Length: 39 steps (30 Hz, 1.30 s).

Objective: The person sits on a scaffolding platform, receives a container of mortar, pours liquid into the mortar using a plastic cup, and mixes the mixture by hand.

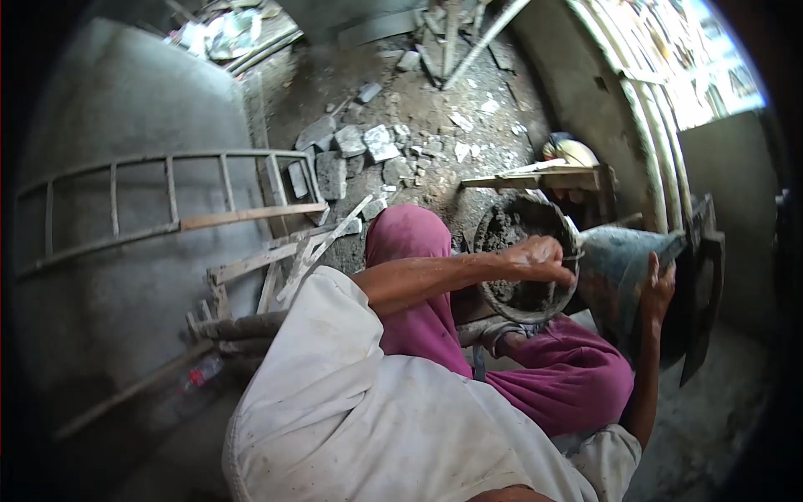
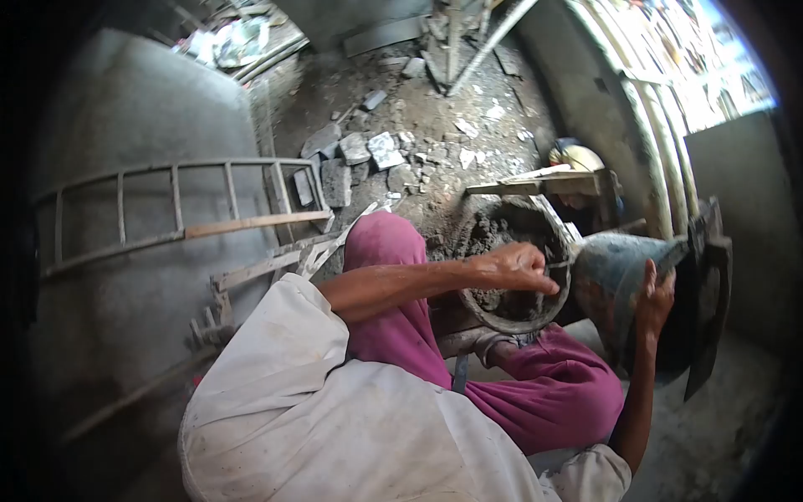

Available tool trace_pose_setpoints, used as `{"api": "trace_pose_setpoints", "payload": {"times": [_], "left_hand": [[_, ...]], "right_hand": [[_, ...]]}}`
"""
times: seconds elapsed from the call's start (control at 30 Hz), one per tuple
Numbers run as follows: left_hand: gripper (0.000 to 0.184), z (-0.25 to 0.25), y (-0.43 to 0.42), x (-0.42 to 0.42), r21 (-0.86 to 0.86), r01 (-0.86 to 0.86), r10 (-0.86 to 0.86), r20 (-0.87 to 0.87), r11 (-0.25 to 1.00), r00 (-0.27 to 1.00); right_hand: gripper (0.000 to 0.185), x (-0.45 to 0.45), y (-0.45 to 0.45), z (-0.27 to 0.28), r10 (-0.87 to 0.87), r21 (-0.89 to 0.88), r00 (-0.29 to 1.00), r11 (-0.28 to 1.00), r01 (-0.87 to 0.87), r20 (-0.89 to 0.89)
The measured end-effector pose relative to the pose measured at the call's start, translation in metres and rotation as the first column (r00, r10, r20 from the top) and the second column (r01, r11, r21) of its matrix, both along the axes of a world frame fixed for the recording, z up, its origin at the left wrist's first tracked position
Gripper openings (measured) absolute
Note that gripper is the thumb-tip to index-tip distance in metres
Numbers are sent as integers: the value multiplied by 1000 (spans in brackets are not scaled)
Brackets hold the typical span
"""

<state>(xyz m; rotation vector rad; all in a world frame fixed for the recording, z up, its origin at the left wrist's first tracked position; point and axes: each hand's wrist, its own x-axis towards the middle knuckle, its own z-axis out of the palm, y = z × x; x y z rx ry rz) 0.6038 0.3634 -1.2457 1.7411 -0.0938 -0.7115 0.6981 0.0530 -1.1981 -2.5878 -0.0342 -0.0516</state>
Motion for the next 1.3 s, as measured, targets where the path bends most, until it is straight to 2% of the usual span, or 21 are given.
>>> {"api": "trace_pose_setpoints", "payload": {"times": [0.1, 0.13, 0.17, 0.23, 0.27, 0.3, 0.37, 0.43, 0.47, 0.5, 0.57, 0.6, 0.63, 0.77, 0.9, 0.97, 1.13, 1.2, 1.27, 1.3], "left_hand": [[52, 11, 42, -10, -261, -277, 281, -23, 925, 960], [51, 18, 57, -13, -267, -356, 378, 32, 896, 925], [50, 25, 73, -19, -274, -430, 467, 82, 860, 881], [47, 43, 106, -33, -277, -607, 639, 37, 745, 768], [45, 41, 120, -38, -241, -677, 713, 111, 695, 693], [45, 87, 141, -55, -152, -750, 750, -71, 643, 658], [45, 76, 164, -60, -318, -809, 861, 57, 495, 505], [46, 98, 192, -81, -318, -872, 928, 106, 372, 357], [44, 85, 205, -86, -398, -873, 959, 152, 282, 240], [44, 108, 224, -120, -381, -918, 991, 116, 110, 70], [42, 105, 243, -137, -459, -885, 986, 91, -82, -138], [33, 109, 260, -152, -470, -861, 977, -22, -197, -211], [31, 113, 278, -170, -554, -791, 965, -107, -260, -241], [24, 112, 309, -242, -589, -729, 934, -153, -348, -323], [38, 95, 316, -357, -341, -730, 804, -186, -592, -565], [41, 83, 306, -406, -162, -702, 719, -95, -693, -688], [47, 57, 278, -490, 21, -606, 606, 46, -795, -794], [48, 51, 258, -517, 119, -487, 496, 53, -865, -867], [47, 40, 236, -545, 105, -426, 433, 54, -898, -900], [47, 30, 227, -556, 93, -369, 374, 49, -925, -926]], "right_hand": [[61, 5, -7, -6, 95, 202, 992, 976, -78, -79], [64, 7, -13, -12, 109, 273, 990, 959, -81, -88], [64, 7, -13, -10, 111, 273, 985, 959, -71, -133], [64, 10, -25, -17, 170, 340, 971, 934, -106, -167], [63, 10, -33, -18, 172, 352, 966, 931, -96, -191], [63, 11, -35, -18, 161, 342, 965, 936, -83, -208], [63, 12, -37, -20, 126, 326, 969, 944, -51, -212], [63, 13, -33, -24, 94, 320, 974, 947, -24, -205], [63, 13, -32, -26, 83, 318, 975, 948, -14, -204], [63, 16, -29, -27, 83, 311, 976, 950, -16, -203], [63, 18, -27, -29, 73, 299, 977, 954, -11, -198], [62, 18, -27, -30, 67, 297, 978, 955, -4, -199], [62, 20, -26, -31, 63, 291, 977, 957, -1, -205], [62, 21, -33, -29, 33, 269, 975, 963, 28, -219], [62, 19, -41, -27, -4, 250, 971, 966, 66, -240], [61, 21, -43, -28, -20, 246, 970, 966, 82, -244], [61, 27, -50, -30, -41, 213, 962, 972, 101, -269], [60, 21, -37, -21, 0, 240, 975, 969, 55, -222], [60, 21, -34, -15, -67, 93, 960, 991, 96, -271], [60, 20, -35, -13, -56, 94, 960, 992, 85, -273]]}}
